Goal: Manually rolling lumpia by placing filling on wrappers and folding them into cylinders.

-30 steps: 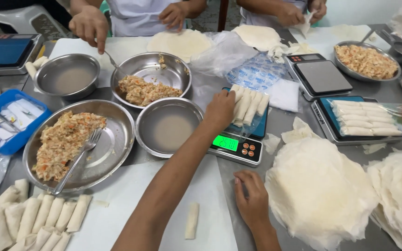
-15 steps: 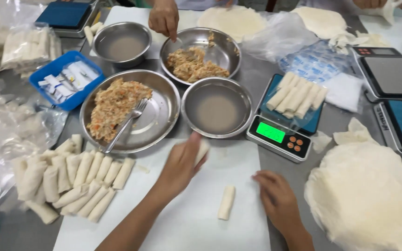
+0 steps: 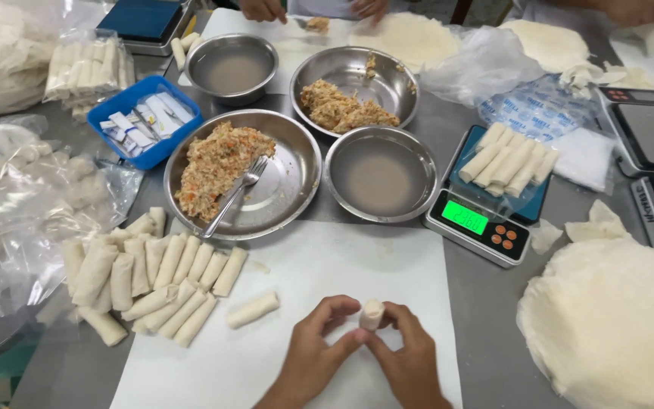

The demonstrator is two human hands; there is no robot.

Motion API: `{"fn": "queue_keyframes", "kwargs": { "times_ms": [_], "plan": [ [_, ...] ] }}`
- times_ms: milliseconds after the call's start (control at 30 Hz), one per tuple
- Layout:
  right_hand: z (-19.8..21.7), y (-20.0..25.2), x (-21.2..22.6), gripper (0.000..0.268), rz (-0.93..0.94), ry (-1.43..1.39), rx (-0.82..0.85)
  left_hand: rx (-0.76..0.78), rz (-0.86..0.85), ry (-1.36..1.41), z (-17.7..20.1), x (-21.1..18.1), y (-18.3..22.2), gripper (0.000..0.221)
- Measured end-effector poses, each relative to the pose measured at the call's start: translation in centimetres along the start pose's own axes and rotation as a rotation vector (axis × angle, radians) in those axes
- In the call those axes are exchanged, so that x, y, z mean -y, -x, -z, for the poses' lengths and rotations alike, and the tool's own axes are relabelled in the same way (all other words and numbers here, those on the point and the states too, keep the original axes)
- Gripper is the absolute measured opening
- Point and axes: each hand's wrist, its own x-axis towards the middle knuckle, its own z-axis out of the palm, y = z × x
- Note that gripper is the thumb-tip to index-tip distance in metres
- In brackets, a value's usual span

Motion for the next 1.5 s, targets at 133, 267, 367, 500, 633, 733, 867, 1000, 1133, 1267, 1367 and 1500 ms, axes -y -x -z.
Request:
{"fn": "queue_keyframes", "kwargs": {
  "times_ms": [133, 267, 367, 500, 633, 733, 867, 1000, 1133, 1267, 1367, 1500],
  "plan": [
    [0.7, 1.2, 0.9, 0.053, 0.105, -0.055, -0.125, -0.054, 0.318, 0.48, -3.2, -3.5, -2.5, 0.047],
    [3.5, 1.7, -1.2, 0.045, 0.167, 0.02, -0.445, 0.031, 0.391, 0.643, -7.3, -4.8, -8.1, 0.065],
    [5.3, 1.9, -5.1, 0.032, 0.14, 0.112, -0.509, 0.109, 0.009, 0.303, -11.1, -7.6, -14.1, 0.067],
    [5.2, 2.2, -8.6, 0.036, -0.014, 0.086, -0.522, 0.106, -0.214, -0.288, -17.3, -7.0, -27.9, 0.058],
    [5.1, 1.7, -8.8, 0.027, 0.157, 0.04, -0.553, 0.095, -0.343, -0.578, -21.2, -5.8, -36.8, 0.027],
    [5.2, 1.7, -8.2, 0.028, 0.122, 0.015, -0.514, 0.084, -0.361, -0.683, -21.0, -6.9, -37.1, 0.015],
    [5.1, 1.8, -7.6, 0.029, 0.07, 0.009, -0.488, 0.012, -0.39, -0.623, -19.4, -8.1, -35.8, 0.042],
    [4.9, 1.7, -7.6, 0.027, 0.105, 0.025, -0.486, 0.035, -0.342, -0.666, -18.3, -9.4, -34.4, 0.037],
    [5.0, 1.7, -7.7, 0.027, 0.086, 0.028, -0.478, 0.035, -0.347, -0.648, -18.3, -9.5, -34.0, 0.042],
    [5.0, 1.7, -7.9, 0.028, 0.089, 0.038, -0.469, 0.006, -0.36, -0.642, -18.0, -10.0, -33.3, 0.04],
    [5.0, 1.7, -7.3, 0.027, 0.058, 0.016, -0.467, 0.0, -0.389, -0.648, -18.0, -10.4, -32.9, 0.034],
    [4.9, 1.6, -7.5, 0.026, 0.071, 0.018, -0.464, 0.061, -0.446, -0.648, -18.5, -11.4, -32.2, 0.026]
  ]
}}
